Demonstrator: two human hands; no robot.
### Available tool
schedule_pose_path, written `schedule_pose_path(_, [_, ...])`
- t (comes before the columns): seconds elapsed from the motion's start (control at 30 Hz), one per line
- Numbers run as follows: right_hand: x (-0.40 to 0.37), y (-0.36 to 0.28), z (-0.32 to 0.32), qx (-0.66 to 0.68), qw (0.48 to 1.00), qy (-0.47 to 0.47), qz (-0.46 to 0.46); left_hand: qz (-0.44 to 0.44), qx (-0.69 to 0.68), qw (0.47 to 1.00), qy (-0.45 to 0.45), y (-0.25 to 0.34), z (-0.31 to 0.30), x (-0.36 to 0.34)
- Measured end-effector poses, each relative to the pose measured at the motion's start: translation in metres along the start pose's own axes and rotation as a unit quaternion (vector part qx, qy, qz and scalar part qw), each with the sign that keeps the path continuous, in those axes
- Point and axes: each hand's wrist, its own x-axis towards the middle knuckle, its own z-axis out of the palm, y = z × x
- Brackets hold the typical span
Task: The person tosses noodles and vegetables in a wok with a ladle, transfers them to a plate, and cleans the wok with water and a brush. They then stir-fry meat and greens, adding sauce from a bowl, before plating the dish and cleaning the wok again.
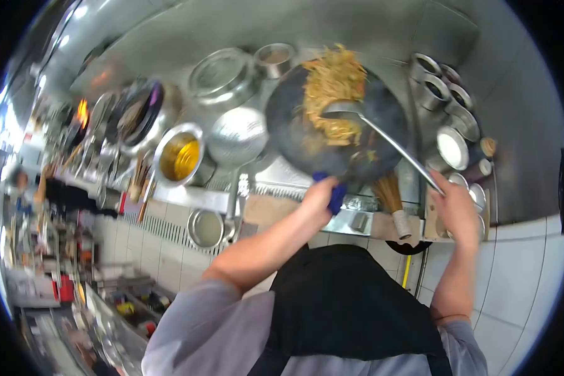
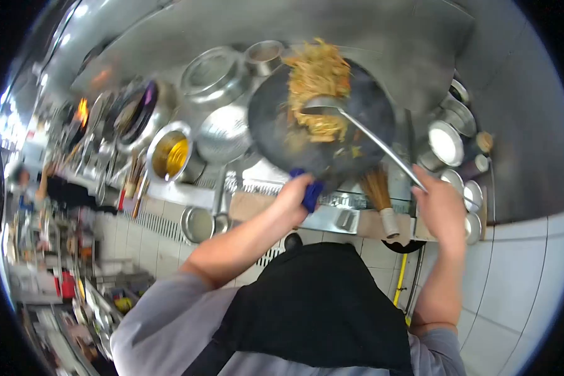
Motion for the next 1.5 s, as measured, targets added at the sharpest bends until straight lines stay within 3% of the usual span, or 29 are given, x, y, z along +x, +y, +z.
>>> schedule_pose_path(0.03, [0.000,0.018,0.008,0.036,0.997,0.035,-0.060,-0.002,-0.006,1.000,0.025,0.026,0.023,-0.019])
schedule_pose_path(0.1, [-0.007,0.014,-0.008,-0.018,0.998,-0.003,-0.052,0.011,-0.066,0.998,-0.006,0.031,0.027,-0.008])
schedule_pose_path(0.13, [-0.005,0.023,-0.003,0.037,0.996,-0.017,-0.079,0.006,-0.073,0.997,0.000,0.040,0.034,-0.013])
schedule_pose_path(0.17, [-0.006,0.003,-0.010,0.028,0.998,-0.050,-0.016,0.021,-0.101,0.995,-0.013,0.048,0.043,-0.021])
schedule_pose_path(0.2, [0.000,-0.002,-0.001,0.023,0.997,-0.059,-0.033,0.020,-0.110,0.993,-0.040,0.050,0.041,-0.013])
schedule_pose_path(0.27, [0.018,-0.003,0.028,-0.051,0.997,0.023,-0.051,0.027,-0.065,0.997,-0.011,0.036,0.024,0.029])
schedule_pose_path(0.3, [0.025,-0.006,0.041,-0.071,0.994,0.051,-0.064,0.079,-0.040,0.996,-0.019,0.026,0.008,0.032])
schedule_pose_path(0.33, [0.021,-0.023,0.041,-0.101,0.994,0.045,-0.014,0.136,-0.013,0.990,-0.027,0.011,-0.005,0.030])
schedule_pose_path(0.4, [0.007,-0.040,0.037,-0.094,0.994,0.038,0.038,0.125,0.106,0.986,-0.009,-0.012,-0.029,0.027])
schedule_pose_path(0.47, [0.008,0.018,0.059,0.005,0.992,0.111,-0.058,0.247,0.188,0.946,0.090,-0.010,-0.022,-0.016])
schedule_pose_path(0.53, [0.004,0.029,0.048,0.094,0.991,0.075,-0.062,0.088,0.144,0.983,0.080,0.006,-0.001,-0.003])
schedule_pose_path(0.6, [0.016,0.031,0.040,0.086,0.991,0.073,-0.070,0.062,-0.002,0.998,0.033,0.022,0.025,0.041])
schedule_pose_path(0.73, [0.087,0.015,0.059,-0.030,0.982,0.156,-0.106,0.084,0.067,0.993,0.044,0.032,0.027,0.077])
schedule_pose_path(0.8, [0.110,0.003,0.078,-0.072,0.976,0.179,-0.103,0.112,0.050,0.991,-0.050,0.027,0.007,0.031])
schedule_pose_path(0.93, [0.127,-0.015,0.114,-0.152,0.969,0.171,-0.090,0.044,0.130,0.969,-0.205,-0.005,-0.065,-0.025])
schedule_pose_path(1.07, [0.110,-0.033,0.117,-0.256,0.953,0.139,-0.085,0.036,0.037,0.993,-0.102,-0.011,-0.159,-0.115])
schedule_pose_path(1.13, [0.098,-0.053,0.110,-0.307,0.937,0.132,-0.100,0.098,-0.043,0.992,-0.071,-0.019,-0.212,-0.140])
schedule_pose_path(1.2, [0.093,-0.091,0.107,-0.260,0.943,0.123,-0.167,0.139,-0.144,0.980,-0.018,-0.028,-0.260,-0.175])
schedule_pose_path(1.27, [0.113,-0.145,0.112,0.030,0.965,-0.018,-0.259,0.139,-0.192,0.970,0.050,-0.044,-0.306,-0.195])
schedule_pose_path(1.33, [0.072,-0.251,0.118,0.204,0.895,-0.235,-0.320,0.141,-0.217,0.963,0.081,-0.052,-0.345,-0.219])
schedule_pose_path(1.47, [-0.037,-0.465,0.174,0.176,0.678,-0.598,-0.390,0.157,-0.281,0.940,0.111,-0.059,-0.433,-0.232])
schedule_pose_path(1.5, [-0.064,-0.509,0.208,0.153,0.651,-0.622,-0.407,0.196,-0.268,0.932,0.145,-0.067,-0.465,-0.225])
